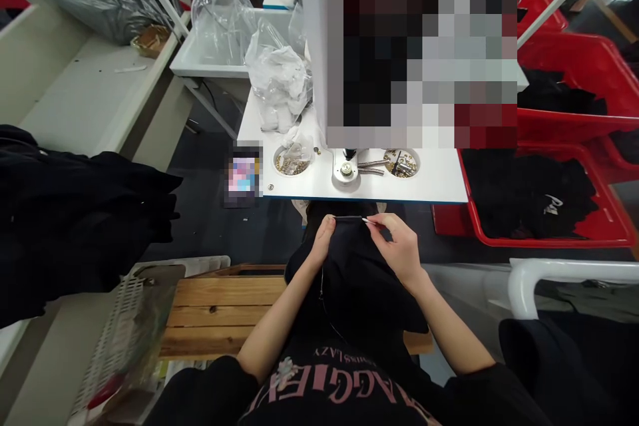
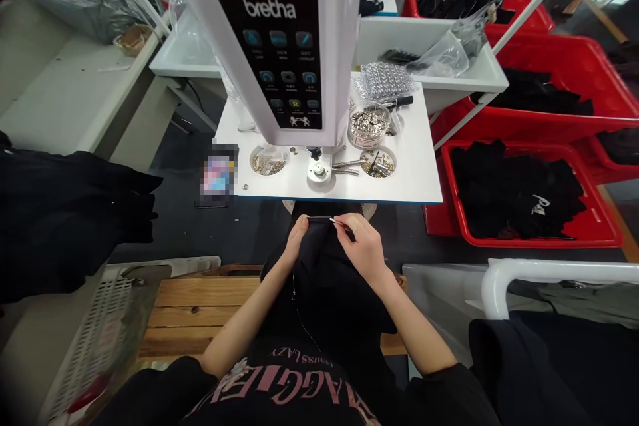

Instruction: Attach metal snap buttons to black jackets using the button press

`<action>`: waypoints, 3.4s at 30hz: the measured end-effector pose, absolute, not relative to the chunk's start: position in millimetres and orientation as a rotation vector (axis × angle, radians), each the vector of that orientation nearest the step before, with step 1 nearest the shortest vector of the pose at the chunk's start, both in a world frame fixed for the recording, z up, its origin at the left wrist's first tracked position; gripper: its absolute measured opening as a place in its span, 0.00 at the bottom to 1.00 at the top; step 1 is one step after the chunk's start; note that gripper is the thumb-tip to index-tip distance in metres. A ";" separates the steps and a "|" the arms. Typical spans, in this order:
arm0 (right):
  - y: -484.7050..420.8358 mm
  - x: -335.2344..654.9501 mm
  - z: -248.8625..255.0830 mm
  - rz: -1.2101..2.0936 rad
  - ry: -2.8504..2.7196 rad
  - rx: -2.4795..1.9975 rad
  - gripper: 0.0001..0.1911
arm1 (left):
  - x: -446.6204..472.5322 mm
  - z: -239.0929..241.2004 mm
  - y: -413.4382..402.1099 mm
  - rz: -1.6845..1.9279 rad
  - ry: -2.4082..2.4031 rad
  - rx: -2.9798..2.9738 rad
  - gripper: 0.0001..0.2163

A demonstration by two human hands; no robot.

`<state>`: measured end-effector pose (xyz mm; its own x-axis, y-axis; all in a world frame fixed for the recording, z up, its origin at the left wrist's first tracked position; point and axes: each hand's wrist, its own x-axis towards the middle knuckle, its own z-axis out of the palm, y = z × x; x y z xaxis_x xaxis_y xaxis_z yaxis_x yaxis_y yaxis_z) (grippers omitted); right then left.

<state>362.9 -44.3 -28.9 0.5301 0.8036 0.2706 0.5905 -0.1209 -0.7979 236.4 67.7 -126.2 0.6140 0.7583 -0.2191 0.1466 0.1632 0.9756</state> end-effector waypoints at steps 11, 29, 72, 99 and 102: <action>-45.7 355.6 -38.6 0.269 -1.266 -1.809 0.09 | 235.2 -129.3 68.7 0.551 0.787 1.245 0.23; -39.7 360.9 -45.8 0.107 -1.298 -1.727 0.08 | 235.9 -130.3 68.8 0.583 0.767 1.098 0.21; -49.3 499.5 -77.7 -0.226 -0.644 -2.294 0.16 | 231.5 -123.3 64.4 0.642 0.639 1.181 0.17; 9.6 423.1 -25.9 0.840 -0.940 -1.627 0.07 | 245.5 -45.4 145.6 0.577 0.670 1.365 0.14; 24.5 428.3 -25.6 0.822 -0.900 -1.614 0.10 | 258.9 -35.5 155.3 0.557 0.658 1.560 0.15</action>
<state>428.3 24.5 -25.6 0.4784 0.8757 -0.0654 0.1441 -0.1518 -0.9778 258.9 155.3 -35.5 0.7166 0.6968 -0.0299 0.0854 -0.0452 0.9953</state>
